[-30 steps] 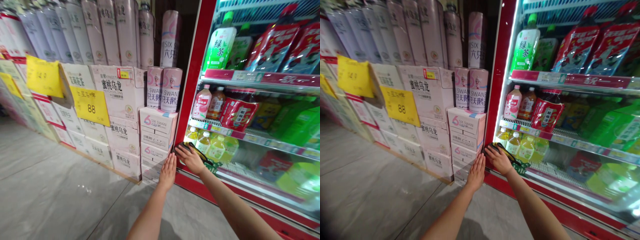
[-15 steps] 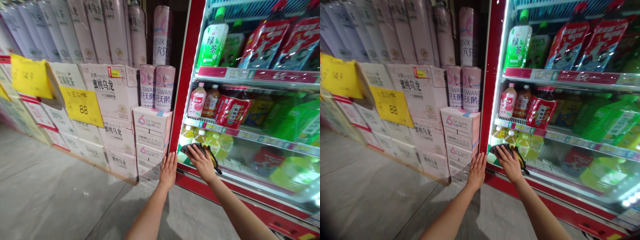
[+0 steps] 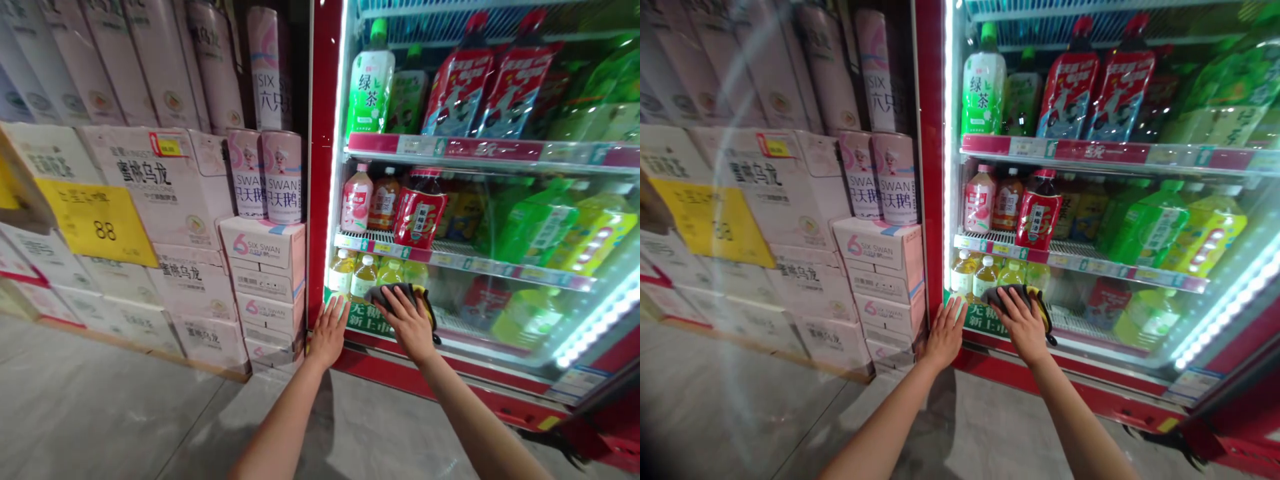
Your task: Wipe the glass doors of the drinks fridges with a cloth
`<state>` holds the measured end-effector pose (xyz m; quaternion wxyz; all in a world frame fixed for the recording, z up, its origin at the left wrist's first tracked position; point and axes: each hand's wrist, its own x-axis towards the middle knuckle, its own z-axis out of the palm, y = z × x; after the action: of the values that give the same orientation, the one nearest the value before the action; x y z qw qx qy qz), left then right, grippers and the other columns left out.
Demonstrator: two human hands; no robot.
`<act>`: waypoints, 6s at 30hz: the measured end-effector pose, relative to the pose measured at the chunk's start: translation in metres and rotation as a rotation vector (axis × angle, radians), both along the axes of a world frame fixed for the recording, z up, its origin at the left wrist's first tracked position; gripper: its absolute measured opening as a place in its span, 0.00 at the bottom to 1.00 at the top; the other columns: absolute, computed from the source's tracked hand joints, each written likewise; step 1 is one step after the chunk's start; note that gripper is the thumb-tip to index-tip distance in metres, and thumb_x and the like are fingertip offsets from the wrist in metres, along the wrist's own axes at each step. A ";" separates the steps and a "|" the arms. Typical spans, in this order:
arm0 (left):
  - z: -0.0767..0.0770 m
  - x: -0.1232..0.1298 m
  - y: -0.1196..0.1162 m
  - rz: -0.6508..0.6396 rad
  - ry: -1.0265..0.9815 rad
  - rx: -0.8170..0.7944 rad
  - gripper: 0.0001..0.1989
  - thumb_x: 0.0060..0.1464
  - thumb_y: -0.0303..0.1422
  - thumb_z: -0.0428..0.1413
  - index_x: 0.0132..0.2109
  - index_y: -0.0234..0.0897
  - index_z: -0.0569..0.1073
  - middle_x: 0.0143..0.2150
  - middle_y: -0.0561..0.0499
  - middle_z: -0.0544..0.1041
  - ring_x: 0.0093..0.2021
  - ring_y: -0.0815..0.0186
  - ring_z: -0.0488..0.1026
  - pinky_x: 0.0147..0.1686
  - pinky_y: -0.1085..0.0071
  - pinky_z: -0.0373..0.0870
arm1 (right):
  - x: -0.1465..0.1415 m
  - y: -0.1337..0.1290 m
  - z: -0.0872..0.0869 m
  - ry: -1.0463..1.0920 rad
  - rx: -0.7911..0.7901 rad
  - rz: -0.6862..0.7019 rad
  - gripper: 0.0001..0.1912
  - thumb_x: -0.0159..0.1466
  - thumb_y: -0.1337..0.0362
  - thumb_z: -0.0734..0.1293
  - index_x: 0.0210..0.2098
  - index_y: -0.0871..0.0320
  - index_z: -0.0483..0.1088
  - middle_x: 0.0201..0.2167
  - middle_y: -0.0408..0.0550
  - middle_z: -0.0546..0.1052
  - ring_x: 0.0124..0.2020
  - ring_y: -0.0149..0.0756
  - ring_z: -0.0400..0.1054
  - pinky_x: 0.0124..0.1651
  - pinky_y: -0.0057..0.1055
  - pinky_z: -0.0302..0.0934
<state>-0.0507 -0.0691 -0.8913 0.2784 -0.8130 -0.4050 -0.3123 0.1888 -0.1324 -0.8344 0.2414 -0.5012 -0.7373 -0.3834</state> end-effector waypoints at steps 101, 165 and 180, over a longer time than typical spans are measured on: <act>0.032 0.217 -0.041 -0.570 0.269 -0.054 0.42 0.60 0.31 0.54 0.75 0.42 0.42 0.77 0.46 0.47 0.76 0.55 0.40 0.74 0.52 0.37 | 0.239 -0.039 -0.087 1.112 0.595 -0.627 0.40 0.71 0.66 0.50 0.74 0.57 0.19 0.76 0.63 0.38 0.76 0.51 0.39 0.69 0.62 0.46; -0.046 -0.029 0.009 0.005 0.140 -0.190 0.43 0.56 0.22 0.51 0.75 0.44 0.44 0.77 0.50 0.41 0.77 0.57 0.38 0.73 0.49 0.43 | 0.009 0.003 -0.031 -0.069 -0.110 0.061 0.27 0.69 0.66 0.65 0.66 0.45 0.64 0.70 0.46 0.62 0.72 0.49 0.50 0.73 0.60 0.34; -0.063 -0.045 0.003 0.140 0.037 -0.133 0.37 0.62 0.23 0.45 0.75 0.36 0.44 0.77 0.47 0.43 0.77 0.60 0.40 0.74 0.51 0.40 | -0.065 0.037 -0.048 -0.146 -0.053 0.233 0.18 0.71 0.64 0.63 0.59 0.49 0.72 0.65 0.42 0.70 0.65 0.40 0.62 0.73 0.44 0.40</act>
<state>-0.0959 -0.0658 -0.9541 0.2526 -0.8050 -0.4753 -0.2494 0.1236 -0.0958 -0.8824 0.2167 -0.3893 -0.8159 -0.3685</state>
